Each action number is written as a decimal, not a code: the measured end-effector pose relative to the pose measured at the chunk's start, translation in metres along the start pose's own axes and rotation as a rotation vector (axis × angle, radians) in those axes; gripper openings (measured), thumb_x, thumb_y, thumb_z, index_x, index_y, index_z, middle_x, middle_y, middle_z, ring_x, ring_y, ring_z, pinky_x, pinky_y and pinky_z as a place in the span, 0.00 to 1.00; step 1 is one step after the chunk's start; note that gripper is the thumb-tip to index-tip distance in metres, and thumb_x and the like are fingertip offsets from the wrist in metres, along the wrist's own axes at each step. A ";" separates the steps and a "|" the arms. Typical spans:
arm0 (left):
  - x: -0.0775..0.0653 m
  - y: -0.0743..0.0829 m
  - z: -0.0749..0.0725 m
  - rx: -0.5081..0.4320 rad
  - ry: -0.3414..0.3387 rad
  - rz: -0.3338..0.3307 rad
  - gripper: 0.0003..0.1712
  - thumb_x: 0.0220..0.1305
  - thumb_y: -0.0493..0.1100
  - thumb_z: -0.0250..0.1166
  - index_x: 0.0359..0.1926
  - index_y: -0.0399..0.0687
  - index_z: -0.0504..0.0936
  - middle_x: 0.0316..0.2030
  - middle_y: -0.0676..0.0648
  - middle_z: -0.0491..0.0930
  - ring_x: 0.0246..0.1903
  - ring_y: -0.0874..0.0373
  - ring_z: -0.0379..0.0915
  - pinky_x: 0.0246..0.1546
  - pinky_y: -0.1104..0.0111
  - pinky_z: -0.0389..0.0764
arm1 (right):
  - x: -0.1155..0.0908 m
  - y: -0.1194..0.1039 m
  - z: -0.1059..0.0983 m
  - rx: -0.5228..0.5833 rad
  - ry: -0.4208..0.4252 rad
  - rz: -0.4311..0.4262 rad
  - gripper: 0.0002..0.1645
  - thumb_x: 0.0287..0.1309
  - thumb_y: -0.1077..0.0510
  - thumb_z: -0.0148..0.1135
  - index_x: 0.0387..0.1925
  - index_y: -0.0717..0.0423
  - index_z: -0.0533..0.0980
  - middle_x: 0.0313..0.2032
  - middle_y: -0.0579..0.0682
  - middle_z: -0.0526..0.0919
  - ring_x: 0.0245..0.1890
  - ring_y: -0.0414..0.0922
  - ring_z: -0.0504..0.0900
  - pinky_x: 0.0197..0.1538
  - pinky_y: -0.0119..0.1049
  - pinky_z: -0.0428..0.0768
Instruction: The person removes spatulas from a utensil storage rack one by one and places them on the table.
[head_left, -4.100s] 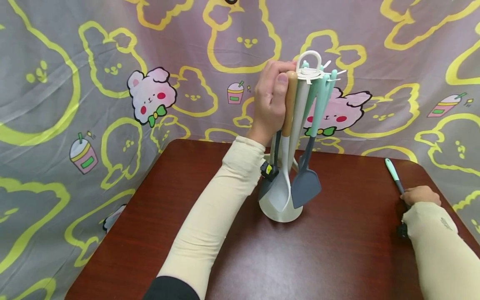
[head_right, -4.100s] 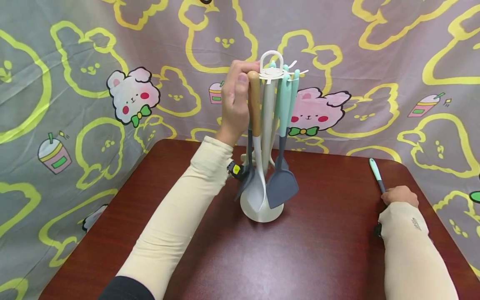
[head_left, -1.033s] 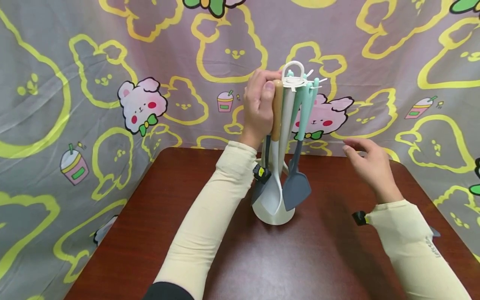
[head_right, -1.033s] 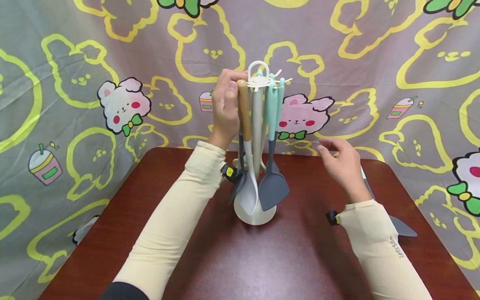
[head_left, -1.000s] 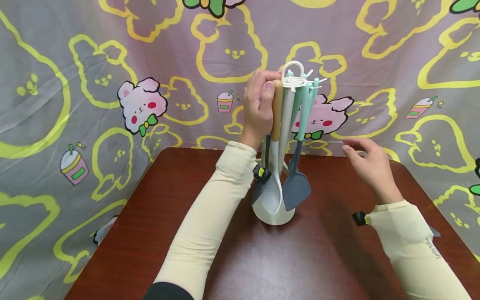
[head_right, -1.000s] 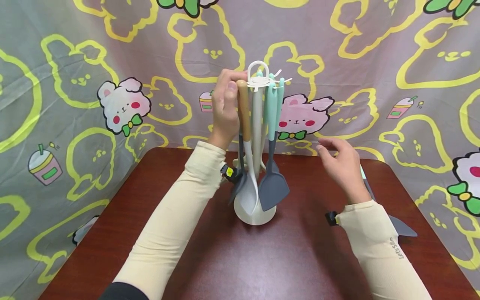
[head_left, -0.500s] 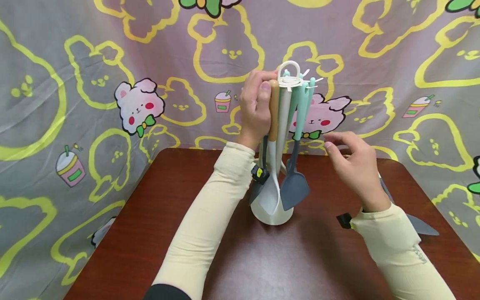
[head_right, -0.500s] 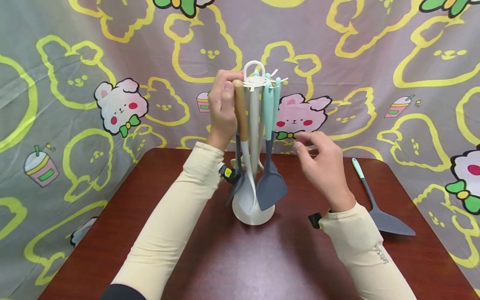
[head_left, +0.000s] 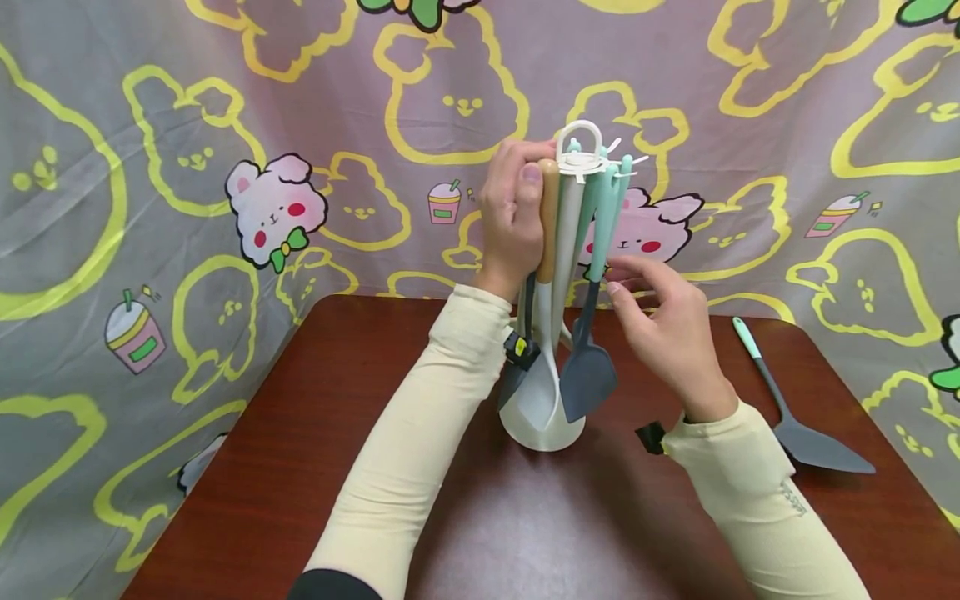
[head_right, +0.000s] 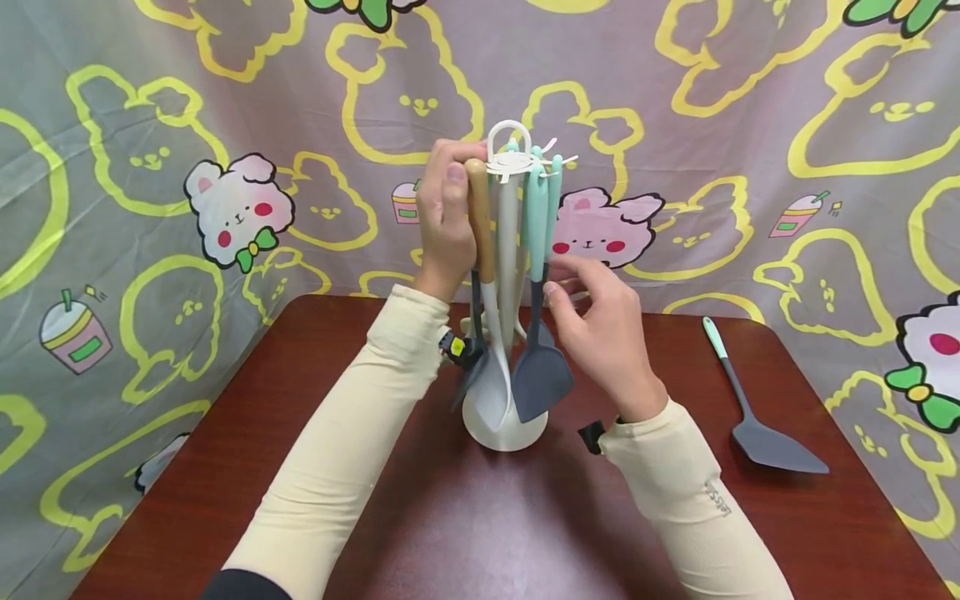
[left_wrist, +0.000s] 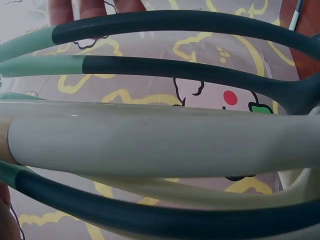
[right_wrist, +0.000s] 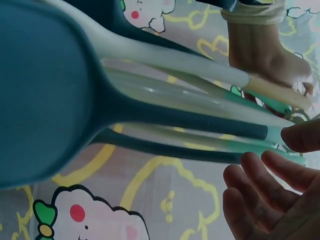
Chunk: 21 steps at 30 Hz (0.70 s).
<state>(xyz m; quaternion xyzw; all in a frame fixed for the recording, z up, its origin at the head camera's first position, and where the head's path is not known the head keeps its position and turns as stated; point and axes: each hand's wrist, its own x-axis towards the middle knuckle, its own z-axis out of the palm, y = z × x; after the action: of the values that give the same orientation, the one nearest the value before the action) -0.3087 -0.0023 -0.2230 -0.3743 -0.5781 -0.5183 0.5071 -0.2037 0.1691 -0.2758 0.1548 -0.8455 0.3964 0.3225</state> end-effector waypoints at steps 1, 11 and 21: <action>0.000 0.001 0.000 0.003 -0.001 -0.004 0.22 0.68 0.43 0.42 0.39 0.32 0.80 0.41 0.35 0.81 0.45 0.47 0.76 0.53 0.67 0.74 | 0.000 -0.001 0.001 0.000 0.001 -0.001 0.18 0.63 0.61 0.59 0.54 0.55 0.81 0.44 0.54 0.87 0.37 0.23 0.78 0.41 0.14 0.74; 0.001 0.004 -0.001 0.003 0.001 -0.012 0.22 0.68 0.42 0.42 0.39 0.32 0.80 0.41 0.35 0.81 0.45 0.47 0.76 0.53 0.67 0.73 | 0.003 -0.001 0.011 -0.019 0.007 0.009 0.18 0.60 0.60 0.66 0.52 0.55 0.81 0.40 0.53 0.89 0.31 0.18 0.77 0.38 0.14 0.75; -0.001 0.004 0.001 0.002 -0.007 -0.017 0.22 0.68 0.42 0.42 0.40 0.32 0.80 0.41 0.36 0.81 0.45 0.47 0.76 0.53 0.68 0.73 | 0.004 -0.002 0.019 -0.014 0.047 -0.010 0.11 0.58 0.59 0.69 0.43 0.57 0.85 0.32 0.53 0.90 0.28 0.12 0.74 0.37 0.13 0.75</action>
<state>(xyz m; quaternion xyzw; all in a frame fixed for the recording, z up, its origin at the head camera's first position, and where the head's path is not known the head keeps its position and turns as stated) -0.3048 -0.0009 -0.2227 -0.3706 -0.5835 -0.5208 0.5010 -0.2137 0.1534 -0.2806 0.1473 -0.8397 0.3923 0.3455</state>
